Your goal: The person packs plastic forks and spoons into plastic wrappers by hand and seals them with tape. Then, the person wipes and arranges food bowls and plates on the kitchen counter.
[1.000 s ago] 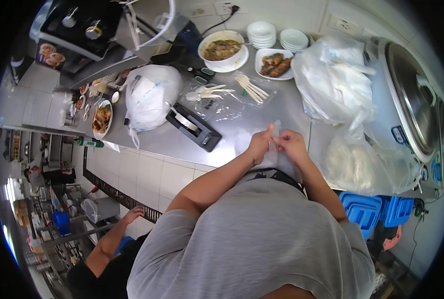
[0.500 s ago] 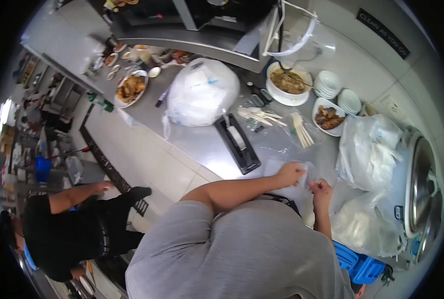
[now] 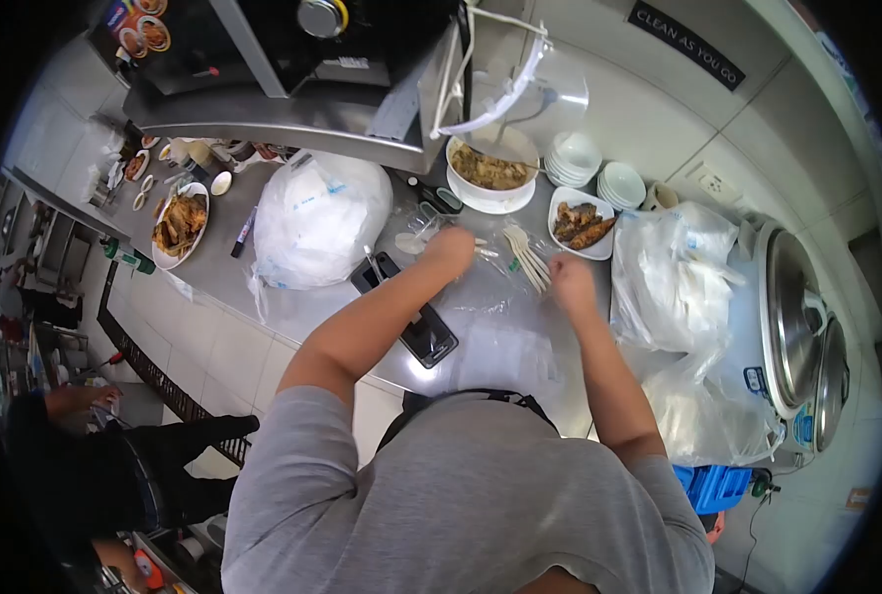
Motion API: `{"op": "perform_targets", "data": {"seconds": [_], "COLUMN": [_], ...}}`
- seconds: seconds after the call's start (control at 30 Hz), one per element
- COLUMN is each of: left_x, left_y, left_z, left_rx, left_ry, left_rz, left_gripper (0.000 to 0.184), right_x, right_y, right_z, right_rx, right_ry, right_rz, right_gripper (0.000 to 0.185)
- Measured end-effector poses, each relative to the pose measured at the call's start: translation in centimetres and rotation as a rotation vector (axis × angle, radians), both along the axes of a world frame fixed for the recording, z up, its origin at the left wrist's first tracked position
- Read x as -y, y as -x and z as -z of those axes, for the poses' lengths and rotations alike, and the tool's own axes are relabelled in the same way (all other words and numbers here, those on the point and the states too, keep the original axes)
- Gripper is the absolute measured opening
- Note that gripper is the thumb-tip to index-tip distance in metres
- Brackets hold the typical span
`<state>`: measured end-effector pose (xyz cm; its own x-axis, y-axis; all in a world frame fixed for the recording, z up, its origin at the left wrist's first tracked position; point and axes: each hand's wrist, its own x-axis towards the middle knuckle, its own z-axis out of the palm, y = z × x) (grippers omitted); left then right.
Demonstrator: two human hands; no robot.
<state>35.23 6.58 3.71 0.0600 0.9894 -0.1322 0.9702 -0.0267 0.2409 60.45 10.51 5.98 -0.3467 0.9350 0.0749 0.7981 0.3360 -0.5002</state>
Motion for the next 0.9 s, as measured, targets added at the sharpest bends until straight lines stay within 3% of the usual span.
{"op": "perform_targets", "data": {"seconds": [0.1,0.17,0.2,0.27,0.37,0.47,0.5,0.53,0.57,0.63,0.67,0.73,0.83,0.9], "left_x": [-0.9,-1.4,-2.5,-2.1,-1.5,0.1,1.0,1.3,1.9,4.6,5.3,6.7,9.0,10.2], "left_y": [1.0,1.5,1.9,2.1,2.7,2.6,2.2,2.1,1.8,0.3,-1.0,-3.9,-7.9,-9.3], "left_z": [-0.5,-0.3,1.5,-0.8,-4.1,-8.6,-10.4,-11.3,-12.0,-15.3,-15.6,-15.5,-14.9,-14.6], "left_rx": [-0.151,-0.200,-0.182,-0.078,0.052,0.596,0.764,1.208,1.629,1.751,1.739,1.698,1.658,1.766], "left_ry": [0.040,0.030,0.021,0.009,-0.111,-0.403,-0.452,-0.254,-0.002,0.373,0.501,0.745,0.806,0.870], "left_rz": [-0.059,-0.028,-0.003,0.005,0.022,-0.069,-0.135,-0.165,-0.202,-0.105,-0.032,0.105,0.184,0.153], "left_gripper": [0.014,0.018,0.017,0.018,0.018,0.025,0.028,0.030,0.032,0.030,0.031,0.032,0.033,0.034], "right_x": [-2.1,-3.0,-2.8,-2.1,-1.1,0.2,1.1,2.1,3.4,5.5,7.0,8.5,10.1,11.2], "right_y": [1.5,1.9,2.1,2.4,2.2,1.1,0.2,-0.5,-1.3,-3.0,-3.3,-3.3,-3.6,-3.8], "right_z": [5.0,6.9,6.5,3.1,-1.1,-5.8,-8.7,-12.0,-14.8,-19.3,-21.3,-22.3,-20.3,-18.6], "right_rx": [0.252,0.245,0.268,0.331,0.142,-0.174,-0.196,-0.218,-0.309,-0.474,-0.506,-0.498,-0.618,-0.786], "right_ry": [-0.003,-0.025,-0.042,-0.041,-0.182,-0.442,-0.401,-0.360,-0.145,0.255,0.506,0.601,0.592,0.471], "right_rz": [-0.028,0.037,0.048,0.029,-0.020,-0.079,-0.133,-0.176,-0.179,-0.307,-0.255,-0.272,-0.196,-0.183], "right_gripper": [0.017,0.016,0.016,0.018,0.012,0.007,0.006,0.007,0.007,0.008,0.009,0.012,0.018,0.018]}}
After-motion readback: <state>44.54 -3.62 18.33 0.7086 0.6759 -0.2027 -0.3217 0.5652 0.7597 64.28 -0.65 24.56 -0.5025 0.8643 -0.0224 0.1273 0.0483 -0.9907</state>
